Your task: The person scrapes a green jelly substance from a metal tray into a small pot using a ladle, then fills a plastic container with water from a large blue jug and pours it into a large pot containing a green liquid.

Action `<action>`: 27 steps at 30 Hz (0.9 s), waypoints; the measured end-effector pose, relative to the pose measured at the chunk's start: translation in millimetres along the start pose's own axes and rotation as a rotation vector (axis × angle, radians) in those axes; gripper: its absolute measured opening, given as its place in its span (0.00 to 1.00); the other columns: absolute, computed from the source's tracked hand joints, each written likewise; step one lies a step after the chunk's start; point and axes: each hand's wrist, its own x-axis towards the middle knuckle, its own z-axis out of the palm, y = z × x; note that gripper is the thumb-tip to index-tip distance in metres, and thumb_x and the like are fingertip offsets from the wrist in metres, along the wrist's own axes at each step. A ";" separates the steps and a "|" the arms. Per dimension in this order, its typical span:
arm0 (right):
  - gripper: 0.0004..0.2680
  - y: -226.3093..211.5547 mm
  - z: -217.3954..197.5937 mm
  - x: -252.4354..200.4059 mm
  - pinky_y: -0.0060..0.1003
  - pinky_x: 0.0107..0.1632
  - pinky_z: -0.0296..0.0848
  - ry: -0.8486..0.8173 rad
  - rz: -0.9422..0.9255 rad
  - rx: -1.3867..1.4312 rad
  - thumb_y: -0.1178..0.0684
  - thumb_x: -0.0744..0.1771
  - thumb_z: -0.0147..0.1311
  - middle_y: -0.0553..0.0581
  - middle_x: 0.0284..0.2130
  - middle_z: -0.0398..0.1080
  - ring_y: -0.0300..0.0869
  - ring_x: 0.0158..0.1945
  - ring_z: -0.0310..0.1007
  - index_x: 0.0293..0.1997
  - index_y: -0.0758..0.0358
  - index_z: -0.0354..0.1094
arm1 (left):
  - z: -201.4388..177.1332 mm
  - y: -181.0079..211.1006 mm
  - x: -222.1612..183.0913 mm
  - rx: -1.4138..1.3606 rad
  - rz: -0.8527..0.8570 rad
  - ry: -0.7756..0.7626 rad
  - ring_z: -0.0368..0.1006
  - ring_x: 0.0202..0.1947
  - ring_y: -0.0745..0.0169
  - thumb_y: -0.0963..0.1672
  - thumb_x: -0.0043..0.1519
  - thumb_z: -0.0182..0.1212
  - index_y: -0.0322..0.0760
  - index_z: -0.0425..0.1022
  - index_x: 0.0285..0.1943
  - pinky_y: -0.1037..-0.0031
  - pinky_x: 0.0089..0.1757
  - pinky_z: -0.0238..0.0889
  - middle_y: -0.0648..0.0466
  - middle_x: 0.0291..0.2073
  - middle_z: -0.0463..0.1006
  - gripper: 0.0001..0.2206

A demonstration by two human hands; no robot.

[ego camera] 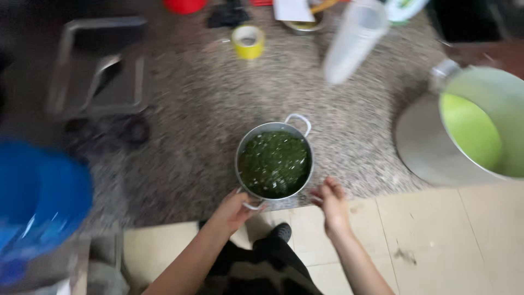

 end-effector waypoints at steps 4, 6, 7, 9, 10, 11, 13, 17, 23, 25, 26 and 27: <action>0.14 -7.4 27.0 -0.1 0.38 0.43 0.72 -0.123 0.037 -0.095 0.54 0.70 0.49 0.56 0.45 0.67 0.43 0.43 0.75 0.62 0.65 0.61 | -79.5 13.7 -37.9 -0.079 0.155 -0.010 0.76 0.52 0.40 0.33 0.58 0.46 0.20 0.64 0.64 0.53 0.51 0.75 0.34 0.54 0.75 0.22; 0.14 -1.6 51.3 -11.9 0.38 0.41 0.73 -0.207 0.074 -0.115 0.57 0.69 0.46 0.55 0.48 0.68 0.43 0.42 0.76 0.62 0.66 0.61 | -122.3 27.1 -55.9 -0.090 0.271 0.062 0.77 0.50 0.41 0.32 0.55 0.42 0.23 0.65 0.61 0.53 0.50 0.76 0.36 0.52 0.76 0.23; 0.14 2.9 66.0 -18.1 0.38 0.41 0.74 -0.246 0.094 -0.122 0.58 0.68 0.45 0.54 0.49 0.69 0.43 0.41 0.76 0.61 0.67 0.61 | -142.1 35.6 -64.3 -0.108 0.270 0.077 0.77 0.51 0.41 0.33 0.57 0.44 0.20 0.65 0.61 0.55 0.50 0.75 0.35 0.52 0.76 0.21; 0.14 13.4 94.3 -30.4 0.36 0.40 0.73 -0.344 0.129 -0.182 0.58 0.68 0.46 0.56 0.50 0.70 0.43 0.41 0.76 0.61 0.66 0.63 | -174.1 49.1 -76.0 -0.144 0.262 0.104 0.78 0.51 0.40 0.35 0.62 0.48 0.13 0.67 0.60 0.58 0.51 0.71 0.32 0.52 0.77 0.18; 0.14 18.4 106.5 -36.7 0.36 0.40 0.73 -0.390 0.147 -0.212 0.58 0.68 0.46 0.56 0.51 0.70 0.43 0.41 0.76 0.62 0.66 0.64 | -188.1 54.0 -80.3 -0.138 0.279 0.163 0.78 0.51 0.40 0.34 0.61 0.46 0.14 0.66 0.60 0.57 0.51 0.71 0.32 0.52 0.77 0.18; 0.14 22.6 120.5 -41.7 0.36 0.40 0.73 -0.411 0.162 -0.231 0.58 0.68 0.46 0.57 0.51 0.70 0.43 0.41 0.76 0.61 0.67 0.64 | -203.3 64.0 -83.6 -0.128 0.296 0.218 0.78 0.51 0.39 0.33 0.59 0.44 0.16 0.65 0.60 0.57 0.51 0.71 0.32 0.51 0.77 0.19; 0.13 29.8 151.7 -50.6 0.36 0.39 0.72 -0.451 0.190 -0.264 0.59 0.68 0.47 0.57 0.53 0.70 0.43 0.41 0.76 0.60 0.67 0.66 | -231.0 80.3 -88.0 -0.157 0.348 0.246 0.78 0.51 0.39 0.32 0.58 0.43 0.16 0.63 0.60 0.54 0.51 0.71 0.33 0.50 0.76 0.19; 0.12 37.1 211.0 -64.9 0.35 0.41 0.74 -0.545 0.184 -0.342 0.57 0.69 0.46 0.55 0.52 0.72 0.42 0.41 0.77 0.59 0.65 0.67 | -274.2 104.3 -81.2 -0.345 0.432 0.187 0.76 0.51 0.43 0.32 0.56 0.42 0.18 0.63 0.58 0.51 0.53 0.70 0.37 0.50 0.75 0.19; 0.12 41.5 277.6 -79.0 0.34 0.44 0.74 -0.616 0.149 -0.395 0.55 0.69 0.48 0.53 0.49 0.75 0.40 0.42 0.77 0.57 0.64 0.69 | -269.4 122.0 -96.9 -0.196 0.433 0.366 0.70 0.58 0.32 0.39 0.60 0.54 0.18 0.67 0.60 0.46 0.55 0.67 0.31 0.57 0.72 0.19; 0.11 42.1 294.4 -83.1 0.35 0.44 0.75 -0.587 0.166 -0.395 0.54 0.68 0.49 0.53 0.49 0.75 0.41 0.41 0.77 0.56 0.62 0.70 | -239.8 125.0 -119.2 0.392 0.654 0.769 0.63 0.61 0.24 0.44 0.60 0.62 0.21 0.67 0.64 0.41 0.57 0.62 0.25 0.60 0.67 0.25; 0.11 41.2 302.6 -83.2 0.36 0.44 0.75 -0.592 0.160 -0.386 0.54 0.68 0.49 0.53 0.49 0.75 0.42 0.41 0.77 0.56 0.62 0.70 | -220.0 121.0 -131.9 0.852 0.888 0.984 0.58 0.61 0.18 0.46 0.57 0.67 0.24 0.65 0.66 0.39 0.58 0.57 0.20 0.61 0.62 0.30; 0.11 42.2 308.0 -85.7 0.37 0.44 0.75 -0.594 0.159 -0.376 0.55 0.68 0.49 0.53 0.49 0.75 0.42 0.41 0.77 0.55 0.63 0.70 | -203.1 118.7 -144.9 1.338 1.106 1.164 0.53 0.62 0.13 0.48 0.54 0.71 0.26 0.63 0.69 0.36 0.59 0.53 0.16 0.63 0.58 0.35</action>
